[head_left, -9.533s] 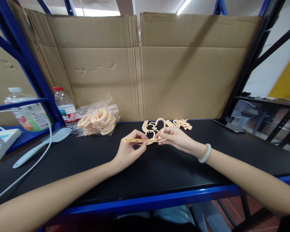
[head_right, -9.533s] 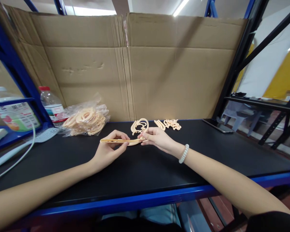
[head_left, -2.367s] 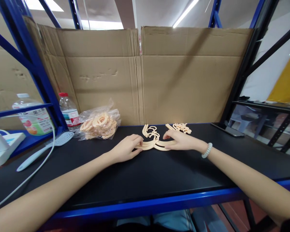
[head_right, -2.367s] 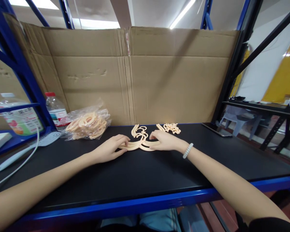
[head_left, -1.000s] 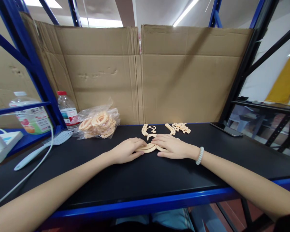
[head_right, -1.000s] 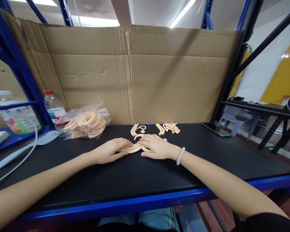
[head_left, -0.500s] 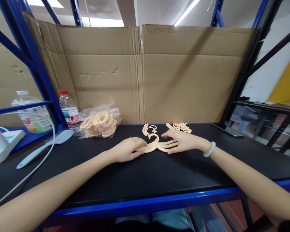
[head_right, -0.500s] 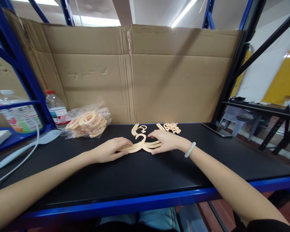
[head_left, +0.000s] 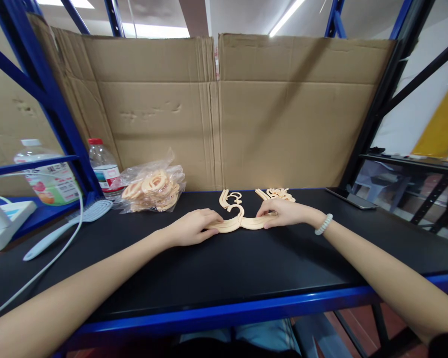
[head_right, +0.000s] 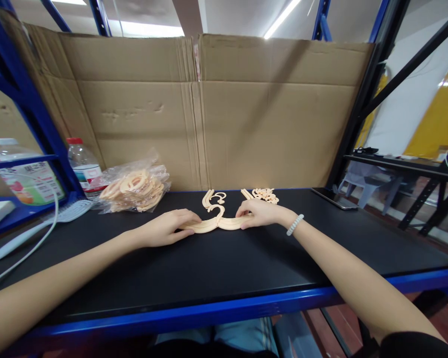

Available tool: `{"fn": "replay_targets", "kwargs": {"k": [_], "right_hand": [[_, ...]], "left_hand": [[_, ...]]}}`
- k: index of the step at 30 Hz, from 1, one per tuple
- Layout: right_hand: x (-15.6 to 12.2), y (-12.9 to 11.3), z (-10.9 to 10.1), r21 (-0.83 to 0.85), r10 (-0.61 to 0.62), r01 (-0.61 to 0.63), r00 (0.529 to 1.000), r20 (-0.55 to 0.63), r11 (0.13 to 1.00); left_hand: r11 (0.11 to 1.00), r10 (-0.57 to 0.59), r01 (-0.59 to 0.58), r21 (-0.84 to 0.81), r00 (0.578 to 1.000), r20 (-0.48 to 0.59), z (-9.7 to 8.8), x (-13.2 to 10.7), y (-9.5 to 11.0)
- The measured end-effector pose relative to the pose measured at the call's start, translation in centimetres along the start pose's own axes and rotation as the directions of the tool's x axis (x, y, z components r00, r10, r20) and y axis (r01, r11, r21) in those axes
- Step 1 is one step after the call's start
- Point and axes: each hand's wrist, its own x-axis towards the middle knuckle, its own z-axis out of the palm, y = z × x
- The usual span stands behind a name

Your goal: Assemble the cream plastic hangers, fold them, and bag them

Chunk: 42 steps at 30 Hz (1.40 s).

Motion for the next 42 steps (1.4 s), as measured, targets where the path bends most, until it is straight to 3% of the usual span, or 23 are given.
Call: {"fn": "replay_targets", "kwargs": {"k": [26, 42], "right_hand": [[0.1, 0.3, 0.3, 0.003, -0.004, 0.004, 0.999, -0.032, 1.000], [0.3, 0.6, 0.5, -0.010, -0.014, 0.014, 0.998, -0.058, 1.000]], "left_hand": [[0.999, -0.045, 0.045, -0.002, 0.999, 0.005, -0.4, -0.2, -0.8], [0.991, -0.122, 0.124, -0.060, 0.992, 0.023, -2.0, -0.4, -1.7]]}}
